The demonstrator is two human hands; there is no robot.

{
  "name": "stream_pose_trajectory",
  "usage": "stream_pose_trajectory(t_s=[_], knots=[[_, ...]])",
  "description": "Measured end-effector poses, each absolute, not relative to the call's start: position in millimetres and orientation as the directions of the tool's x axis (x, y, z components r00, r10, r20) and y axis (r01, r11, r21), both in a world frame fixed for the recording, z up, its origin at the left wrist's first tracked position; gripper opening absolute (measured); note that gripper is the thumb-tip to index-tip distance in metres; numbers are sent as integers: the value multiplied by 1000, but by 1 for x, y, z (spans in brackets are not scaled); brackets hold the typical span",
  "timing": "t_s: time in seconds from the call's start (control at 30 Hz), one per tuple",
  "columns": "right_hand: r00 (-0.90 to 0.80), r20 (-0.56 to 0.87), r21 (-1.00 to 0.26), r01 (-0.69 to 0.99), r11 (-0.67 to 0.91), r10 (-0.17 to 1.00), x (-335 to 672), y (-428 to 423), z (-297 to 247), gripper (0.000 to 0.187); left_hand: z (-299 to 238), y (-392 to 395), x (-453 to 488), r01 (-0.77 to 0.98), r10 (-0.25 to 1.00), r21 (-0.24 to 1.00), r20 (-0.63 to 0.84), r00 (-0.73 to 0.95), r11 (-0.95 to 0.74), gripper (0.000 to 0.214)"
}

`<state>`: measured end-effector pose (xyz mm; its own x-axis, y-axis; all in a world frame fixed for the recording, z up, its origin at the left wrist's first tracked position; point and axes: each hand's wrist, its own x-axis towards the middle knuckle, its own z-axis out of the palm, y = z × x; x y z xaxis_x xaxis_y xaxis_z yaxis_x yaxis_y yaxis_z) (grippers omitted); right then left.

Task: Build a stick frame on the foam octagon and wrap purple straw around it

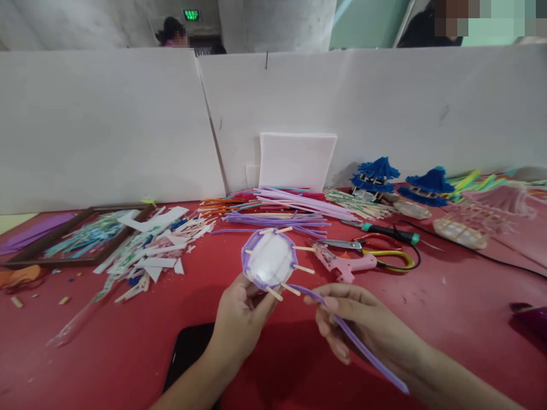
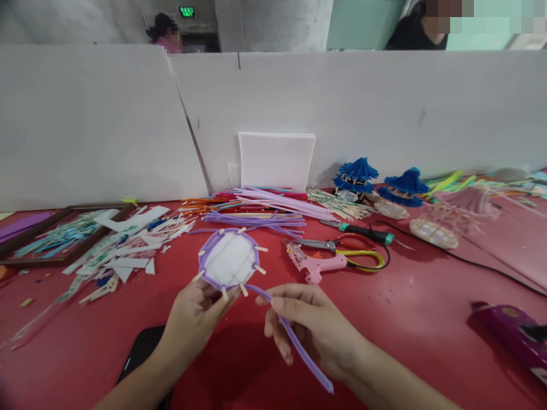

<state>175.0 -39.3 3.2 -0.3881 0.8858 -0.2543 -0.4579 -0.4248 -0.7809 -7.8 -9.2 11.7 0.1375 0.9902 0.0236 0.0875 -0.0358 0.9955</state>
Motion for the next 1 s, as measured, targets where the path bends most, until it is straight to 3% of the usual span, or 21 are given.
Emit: stream_pose_trajectory(t_s=[0.13, 0.27, 0.43, 0.5, 0.57, 0.67, 0.73, 0.8, 0.87, 0.93, 1.0], knots=[[-437, -209, -742, -511, -433, 875, 176, -40, 4, 28, 17, -12, -8, 186, 988, 974, 108, 106, -126, 7], [-399, -205, -761, -510, -402, 894, 175, -42, 3, 31, 15, -16, -10, 288, 978, 938, 162, 128, -194, 4], [-316, -197, -897, -323, -300, 928, 174, -51, 5, 34, 9, -19, -16, 486, 972, 843, 222, 71, -228, 9], [-282, -120, -978, -130, -162, 952, 174, -56, 8, 32, 8, -20, -18, 504, 967, 829, 245, 64, -243, 11], [-276, 59, -983, 151, 104, 959, 174, -60, 10, 27, 7, -19, -17, 487, 972, 844, 228, 53, -224, 15], [-355, 344, -748, 456, 482, 869, 172, -62, 10, 21, 7, -17, -15, 433, 982, 883, 186, 38, -184, 13], [-383, 398, -671, 497, 550, 833, 170, -61, 8, 19, 8, -16, -13, 364, 984, 915, 172, 41, -175, 12], [-364, 333, -734, 479, 482, 870, 168, -59, 6, 20, 8, -17, -12, 285, 985, 944, 158, 64, -169, 13], [-332, 170, -871, 390, 299, 928, 165, -57, 4, 21, 8, -19, -12, 244, 984, 955, 149, 96, -169, 14], [-348, 4, -974, 210, 82, 937, 163, -55, 3, 19, 7, -21, -12, 246, 981, 953, 152, 125, -179, 14], [-421, -74, -996, -7, -85, 904, 161, -53, 2, 18, 6, -22, -13, 259, 979, 949, 150, 139, -182, 11]])
